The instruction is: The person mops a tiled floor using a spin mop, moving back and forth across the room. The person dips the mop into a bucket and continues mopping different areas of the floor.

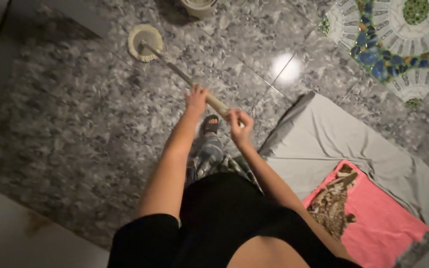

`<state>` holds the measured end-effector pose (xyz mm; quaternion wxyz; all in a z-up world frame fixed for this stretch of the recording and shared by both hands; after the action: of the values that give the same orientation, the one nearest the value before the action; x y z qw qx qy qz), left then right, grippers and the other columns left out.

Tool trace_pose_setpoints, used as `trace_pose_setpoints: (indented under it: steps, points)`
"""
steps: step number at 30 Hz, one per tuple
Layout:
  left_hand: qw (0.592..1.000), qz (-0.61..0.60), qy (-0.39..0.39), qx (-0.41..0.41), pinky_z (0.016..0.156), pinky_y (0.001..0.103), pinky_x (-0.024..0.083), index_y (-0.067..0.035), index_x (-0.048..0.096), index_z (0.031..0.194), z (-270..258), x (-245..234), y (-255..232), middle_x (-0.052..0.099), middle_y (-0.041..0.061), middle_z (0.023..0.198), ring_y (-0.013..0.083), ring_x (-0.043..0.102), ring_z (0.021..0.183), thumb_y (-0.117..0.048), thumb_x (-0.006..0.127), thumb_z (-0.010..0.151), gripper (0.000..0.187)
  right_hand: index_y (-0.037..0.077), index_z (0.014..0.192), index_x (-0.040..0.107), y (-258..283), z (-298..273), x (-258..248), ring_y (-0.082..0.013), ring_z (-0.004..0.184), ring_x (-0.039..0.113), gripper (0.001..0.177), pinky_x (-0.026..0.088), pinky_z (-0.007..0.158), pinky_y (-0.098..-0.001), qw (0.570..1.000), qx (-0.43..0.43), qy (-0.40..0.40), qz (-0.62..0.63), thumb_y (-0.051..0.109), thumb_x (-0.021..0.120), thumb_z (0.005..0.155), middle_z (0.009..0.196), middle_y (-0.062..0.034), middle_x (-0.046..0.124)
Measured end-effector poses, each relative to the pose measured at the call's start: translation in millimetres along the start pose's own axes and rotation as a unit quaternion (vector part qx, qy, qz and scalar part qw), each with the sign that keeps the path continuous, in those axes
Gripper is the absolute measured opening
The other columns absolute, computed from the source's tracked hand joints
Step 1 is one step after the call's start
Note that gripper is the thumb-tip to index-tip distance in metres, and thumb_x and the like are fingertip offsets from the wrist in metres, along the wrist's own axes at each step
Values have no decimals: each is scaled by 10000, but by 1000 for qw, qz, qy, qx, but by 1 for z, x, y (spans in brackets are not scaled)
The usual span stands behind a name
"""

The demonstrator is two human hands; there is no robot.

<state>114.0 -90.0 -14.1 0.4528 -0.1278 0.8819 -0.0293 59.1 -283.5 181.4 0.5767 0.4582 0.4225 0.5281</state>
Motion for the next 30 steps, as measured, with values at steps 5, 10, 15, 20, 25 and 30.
trace_pose_setpoints:
  steps: [5, 10, 15, 20, 25, 30]
  points:
    - [999, 4, 30, -26, 1165, 731, 233, -285, 348, 1513, -2, -54, 40, 181, 105, 1691, 317, 108, 1578, -240, 655, 979, 617, 99, 614, 577, -1, 19, 56, -124, 462, 480, 372, 372, 437, -245, 999, 1, 24, -21, 61, 711, 958, 609, -35, 656]
    - [999, -4, 43, -13, 1193, 716, 195, -302, 330, 1517, 5, -66, 32, 196, 94, 1688, 291, 102, 1584, -201, 621, 1001, 601, 92, 594, 574, -30, 29, 49, -110, 455, 472, 395, 356, 441, -236, 999, 21, 24, -29, 29, 675, 971, 574, -25, 659]
    - [992, 84, -14, 97, 1186, 695, 183, -283, 456, 1498, 7, -63, -34, 348, 50, 1656, 247, 181, 1562, -248, 449, 1071, 428, 83, 647, 552, 0, 54, -13, -102, 583, 532, 359, 437, 564, -281, 997, 39, -65, 0, 90, 696, 975, 597, -36, 640]
    - [970, 25, -26, 242, 1163, 693, 252, -224, 474, 1484, 1, 3, -149, 386, 108, 1636, 268, 259, 1552, -210, 485, 1061, 423, 74, 719, 671, 7, 46, -162, -139, 614, 617, 254, 506, 627, -305, 988, 103, -106, -53, 123, 741, 958, 655, -109, 684]
    - [926, -49, -92, 362, 1099, 731, 346, -167, 600, 1384, -57, 65, -294, 464, 152, 1570, 315, 345, 1511, -232, 554, 1018, 375, 23, 814, 672, 41, 10, -321, -287, 627, 732, 247, 607, 608, -427, 963, 190, -190, -3, 202, 684, 984, 731, -203, 697]
    - [883, 4, 23, 470, 1124, 713, 366, -246, 343, 1568, -109, 106, -429, 302, 111, 1647, 311, 269, 1547, -294, 672, 988, 669, 12, 670, 496, 90, -30, -435, -363, 553, 608, 449, 646, 757, -516, 964, 69, -254, 32, 195, 596, 1068, 584, -228, 485]
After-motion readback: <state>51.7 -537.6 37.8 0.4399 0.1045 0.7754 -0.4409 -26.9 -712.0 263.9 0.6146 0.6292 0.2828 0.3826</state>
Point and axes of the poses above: each hand's wrist, its own z-axis towards the middle knuckle, its own x-axis out of the palm, y = z × x, the point moved 1 cm from there along z, towards the middle knuckle
